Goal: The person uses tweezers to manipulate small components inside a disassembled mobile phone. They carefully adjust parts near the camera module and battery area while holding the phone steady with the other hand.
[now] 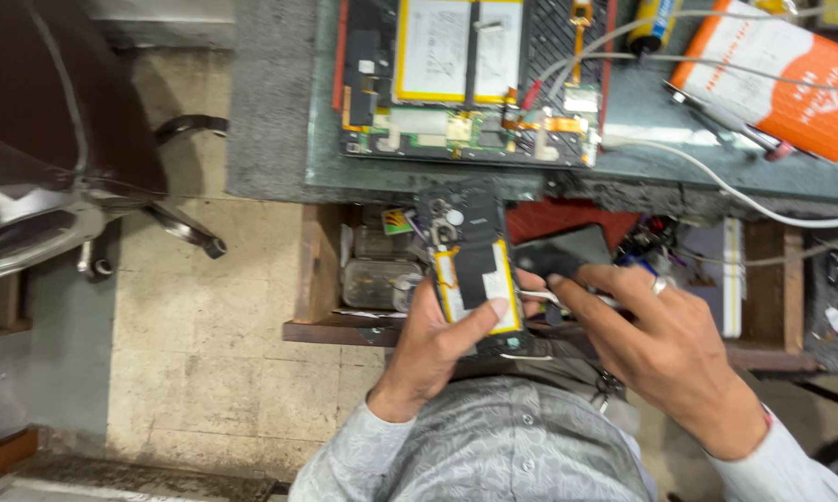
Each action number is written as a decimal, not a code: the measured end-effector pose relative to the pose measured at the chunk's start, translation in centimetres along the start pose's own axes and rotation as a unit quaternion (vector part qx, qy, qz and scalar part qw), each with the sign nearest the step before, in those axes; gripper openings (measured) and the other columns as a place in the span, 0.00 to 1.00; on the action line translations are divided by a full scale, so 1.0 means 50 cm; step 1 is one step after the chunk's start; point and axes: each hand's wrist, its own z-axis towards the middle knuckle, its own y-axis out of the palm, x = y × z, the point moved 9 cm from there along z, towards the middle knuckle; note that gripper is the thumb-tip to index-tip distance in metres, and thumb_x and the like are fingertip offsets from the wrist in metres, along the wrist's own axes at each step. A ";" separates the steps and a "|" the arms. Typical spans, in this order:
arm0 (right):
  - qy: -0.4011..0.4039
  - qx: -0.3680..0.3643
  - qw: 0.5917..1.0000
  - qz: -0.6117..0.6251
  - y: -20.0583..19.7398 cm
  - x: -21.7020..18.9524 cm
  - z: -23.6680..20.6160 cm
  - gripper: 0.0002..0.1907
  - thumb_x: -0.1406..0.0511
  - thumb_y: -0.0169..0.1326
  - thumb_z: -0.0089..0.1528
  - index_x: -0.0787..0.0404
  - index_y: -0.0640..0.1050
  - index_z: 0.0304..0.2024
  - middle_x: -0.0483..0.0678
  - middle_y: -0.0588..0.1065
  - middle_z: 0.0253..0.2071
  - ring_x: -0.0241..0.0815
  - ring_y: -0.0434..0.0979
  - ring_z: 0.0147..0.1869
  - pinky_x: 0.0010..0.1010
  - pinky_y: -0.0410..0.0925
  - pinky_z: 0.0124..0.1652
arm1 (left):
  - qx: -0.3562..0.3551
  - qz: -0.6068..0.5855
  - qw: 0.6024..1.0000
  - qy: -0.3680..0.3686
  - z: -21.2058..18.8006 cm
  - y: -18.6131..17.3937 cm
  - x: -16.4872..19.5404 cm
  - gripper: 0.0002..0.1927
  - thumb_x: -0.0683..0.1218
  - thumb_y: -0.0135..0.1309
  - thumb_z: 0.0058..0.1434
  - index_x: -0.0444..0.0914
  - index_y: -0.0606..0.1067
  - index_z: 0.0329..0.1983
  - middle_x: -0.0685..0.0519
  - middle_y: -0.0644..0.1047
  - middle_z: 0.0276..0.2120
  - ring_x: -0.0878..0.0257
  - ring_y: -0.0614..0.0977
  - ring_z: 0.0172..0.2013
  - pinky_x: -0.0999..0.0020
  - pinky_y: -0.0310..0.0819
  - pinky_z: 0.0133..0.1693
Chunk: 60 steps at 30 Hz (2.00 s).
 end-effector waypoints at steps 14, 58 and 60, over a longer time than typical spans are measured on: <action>-0.007 -0.019 1.000 -0.012 0.027 0.006 -0.011 0.23 0.72 0.61 0.53 0.66 0.79 0.53 0.46 0.68 0.30 0.45 0.70 0.31 0.38 0.66 0.32 | -0.003 0.027 1.000 -0.012 0.003 -0.002 -0.004 0.19 0.40 0.52 0.67 0.27 0.70 0.60 0.40 0.79 0.54 0.54 0.83 0.52 0.58 0.79 0.57; -0.002 -0.054 0.998 -0.030 0.030 0.009 -0.009 0.23 0.72 0.60 0.54 0.66 0.80 0.54 0.46 0.71 0.31 0.46 0.72 0.33 0.37 0.67 0.32 | 0.010 0.024 0.999 -0.029 0.006 -0.012 -0.017 0.20 0.40 0.54 0.66 0.29 0.70 0.60 0.44 0.79 0.53 0.56 0.84 0.50 0.59 0.82 0.53; 0.007 -0.046 0.999 0.001 0.028 0.009 -0.013 0.20 0.68 0.63 0.55 0.66 0.79 0.50 0.47 0.74 0.37 0.45 0.74 0.34 0.36 0.67 0.31 | 0.007 0.032 0.999 -0.024 0.007 -0.009 -0.015 0.19 0.39 0.53 0.67 0.29 0.70 0.60 0.43 0.79 0.53 0.55 0.84 0.50 0.59 0.82 0.54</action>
